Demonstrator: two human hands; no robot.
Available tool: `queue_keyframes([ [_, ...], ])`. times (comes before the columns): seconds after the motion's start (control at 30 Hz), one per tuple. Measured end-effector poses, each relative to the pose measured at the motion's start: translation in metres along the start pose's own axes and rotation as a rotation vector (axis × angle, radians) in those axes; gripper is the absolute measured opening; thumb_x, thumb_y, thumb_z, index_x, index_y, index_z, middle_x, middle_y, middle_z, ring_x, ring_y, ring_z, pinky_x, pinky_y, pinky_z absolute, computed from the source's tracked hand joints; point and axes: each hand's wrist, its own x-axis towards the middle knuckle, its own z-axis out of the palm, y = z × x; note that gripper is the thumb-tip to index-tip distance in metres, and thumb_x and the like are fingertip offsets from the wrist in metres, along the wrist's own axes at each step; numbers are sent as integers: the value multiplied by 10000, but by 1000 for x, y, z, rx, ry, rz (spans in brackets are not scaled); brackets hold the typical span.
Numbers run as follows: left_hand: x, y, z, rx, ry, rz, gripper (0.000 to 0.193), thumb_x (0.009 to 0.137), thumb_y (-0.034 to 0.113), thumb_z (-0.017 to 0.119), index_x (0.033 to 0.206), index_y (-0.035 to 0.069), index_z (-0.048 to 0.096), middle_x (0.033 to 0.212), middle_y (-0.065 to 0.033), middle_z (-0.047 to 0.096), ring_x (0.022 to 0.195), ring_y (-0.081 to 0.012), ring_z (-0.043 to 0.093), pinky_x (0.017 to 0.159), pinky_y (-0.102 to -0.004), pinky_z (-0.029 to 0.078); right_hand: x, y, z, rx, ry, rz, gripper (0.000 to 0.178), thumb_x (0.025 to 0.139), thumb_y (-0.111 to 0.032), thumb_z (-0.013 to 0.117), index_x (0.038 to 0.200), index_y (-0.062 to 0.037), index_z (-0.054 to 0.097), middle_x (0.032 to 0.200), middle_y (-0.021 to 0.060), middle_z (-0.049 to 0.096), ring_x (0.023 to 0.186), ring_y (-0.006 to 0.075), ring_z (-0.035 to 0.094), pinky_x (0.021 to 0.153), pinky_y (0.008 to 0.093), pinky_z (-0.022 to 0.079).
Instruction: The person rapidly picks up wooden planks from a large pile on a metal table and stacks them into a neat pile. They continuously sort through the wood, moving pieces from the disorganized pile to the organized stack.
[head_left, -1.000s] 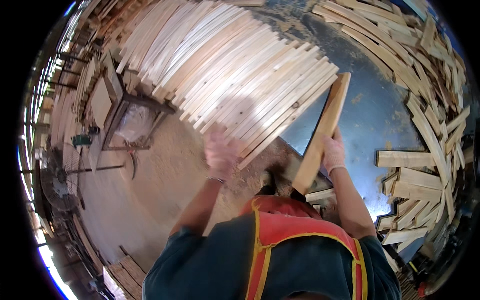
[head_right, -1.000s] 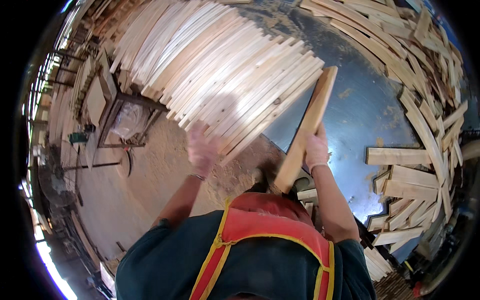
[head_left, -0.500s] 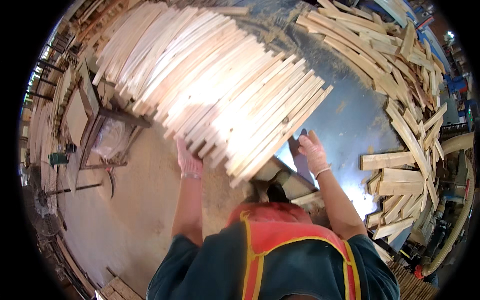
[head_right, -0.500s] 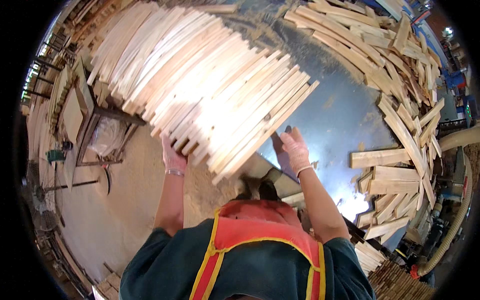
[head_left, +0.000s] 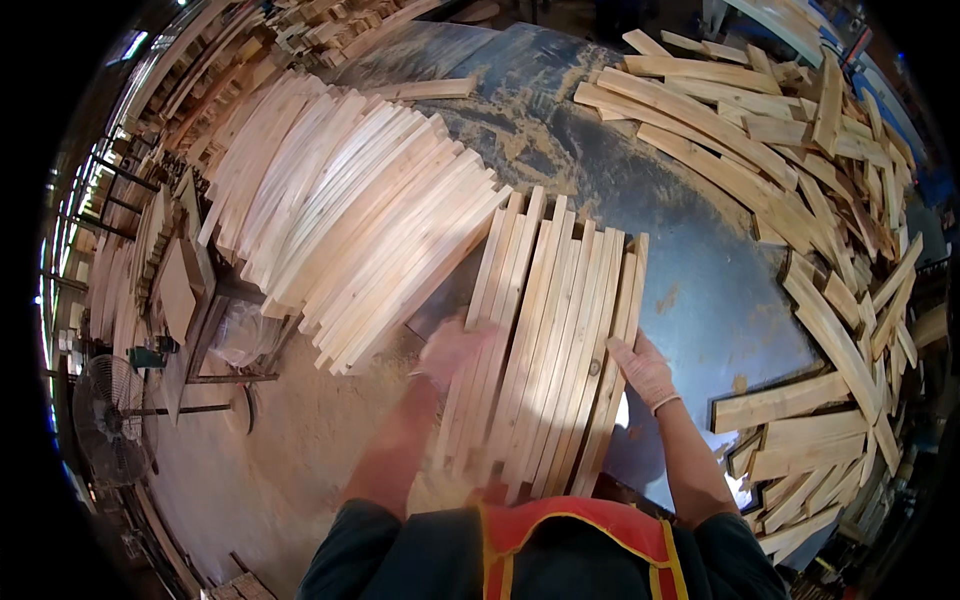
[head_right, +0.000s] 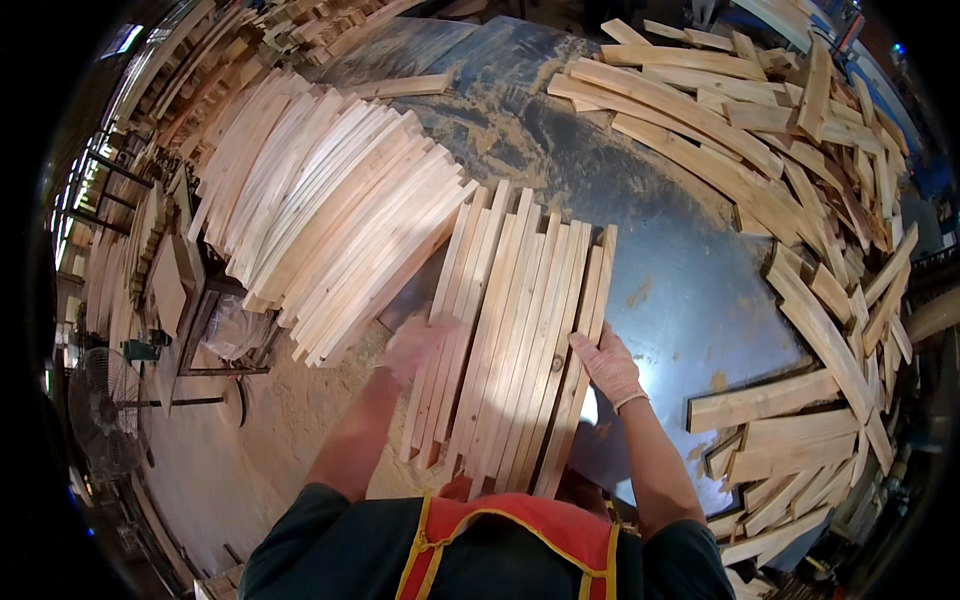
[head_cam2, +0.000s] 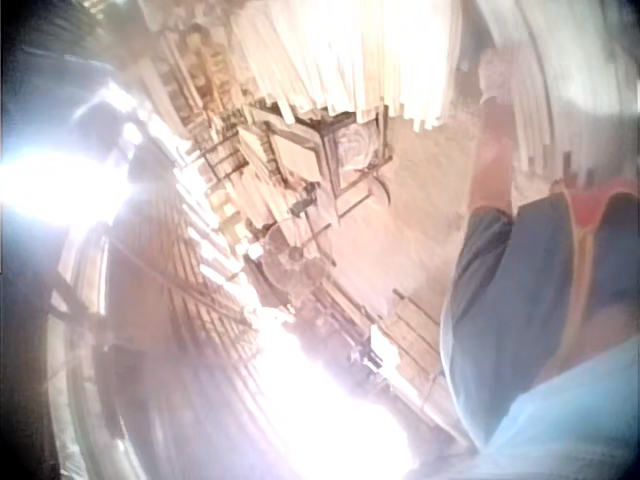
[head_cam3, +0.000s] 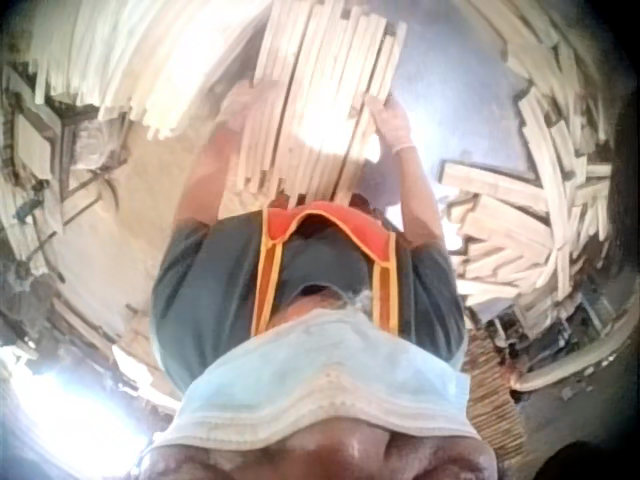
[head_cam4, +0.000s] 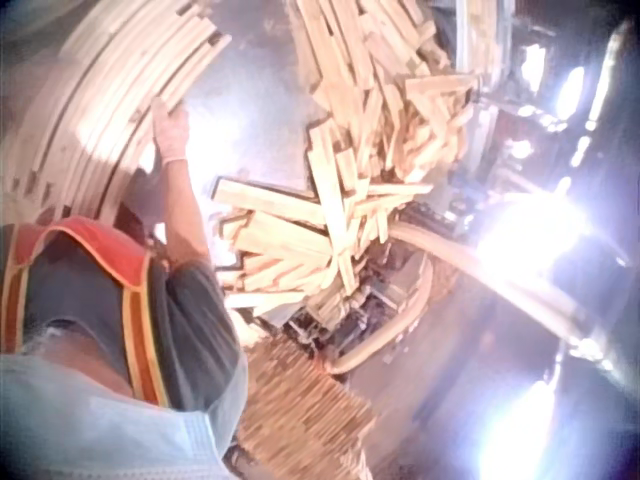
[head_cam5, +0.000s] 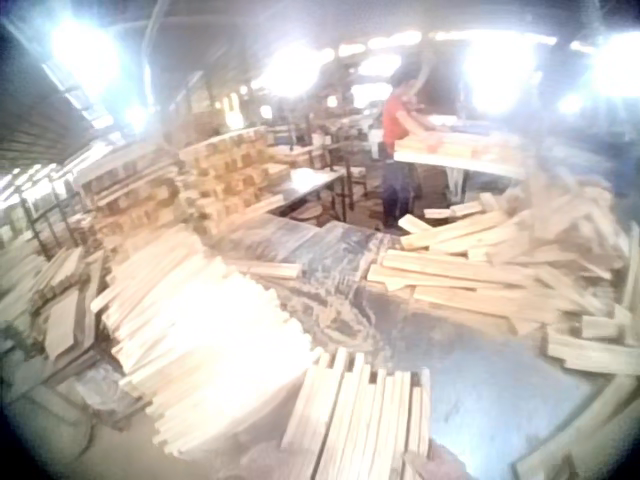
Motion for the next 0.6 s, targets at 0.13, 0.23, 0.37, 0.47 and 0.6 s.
queue_keyframes([
  [0.13, 12, 43, 25, 149, -1, 41, 1083, 854, 656, 752, 1630, -11, 396, 1630, -251, 468, 1499, -375, 481, 1229, -439, 402, -10, -46, -8, 119, -82, 154, 787, 919, -481, 801, 1477, 15, 555, 1336, 195, 716, 1208, 228, 686, 1016, 355, 530],
  [0.23, 20, 40, 31, 35, -42, 127, 1119, 826, 637, 787, 1660, 29, 355, 1621, -235, 478, 1501, -375, 473, 1221, -452, 410, -14, -28, -6, 496, 50, 110, 662, 920, -292, 848, 1441, 16, 580, 1305, 137, 719, 1140, 212, 685, 991, 334, 543],
  [0.37, -36, 122, -5, 117, 25, 227, 1221, 748, 638, 830, 1679, 43, 311, 1692, -230, 365, 1525, -406, 440, 1237, -486, 396, -47, -83, -29, 709, 167, -98, 616, 929, -258, 855, 1413, 14, 588, 1247, 94, 705, 1131, 206, 660, 974, 339, 545],
  [0.47, -82, 171, -45, 74, 192, 461, 1208, 759, 607, 833, 1681, 44, 294, 1676, -236, 373, 1512, -424, 443, 1217, -515, 419, -83, -149, -70, 464, 236, -323, 641, 983, -344, 774, 1465, 8, 539, 1280, 97, 668, 1116, 193, 635, 970, 351, 530],
  [0.6, -121, 202, -85, -137, 393, 952, 1181, 756, 570, 866, 1673, 64, 320, 1668, -223, 384, 1493, -437, 457, 1207, -494, 434, -130, -207, -89, 450, 517, -683, 639, 995, -310, 755, 1506, -7, 518, 1353, 89, 631, 1235, 212, 565, 1103, 388, 437],
])
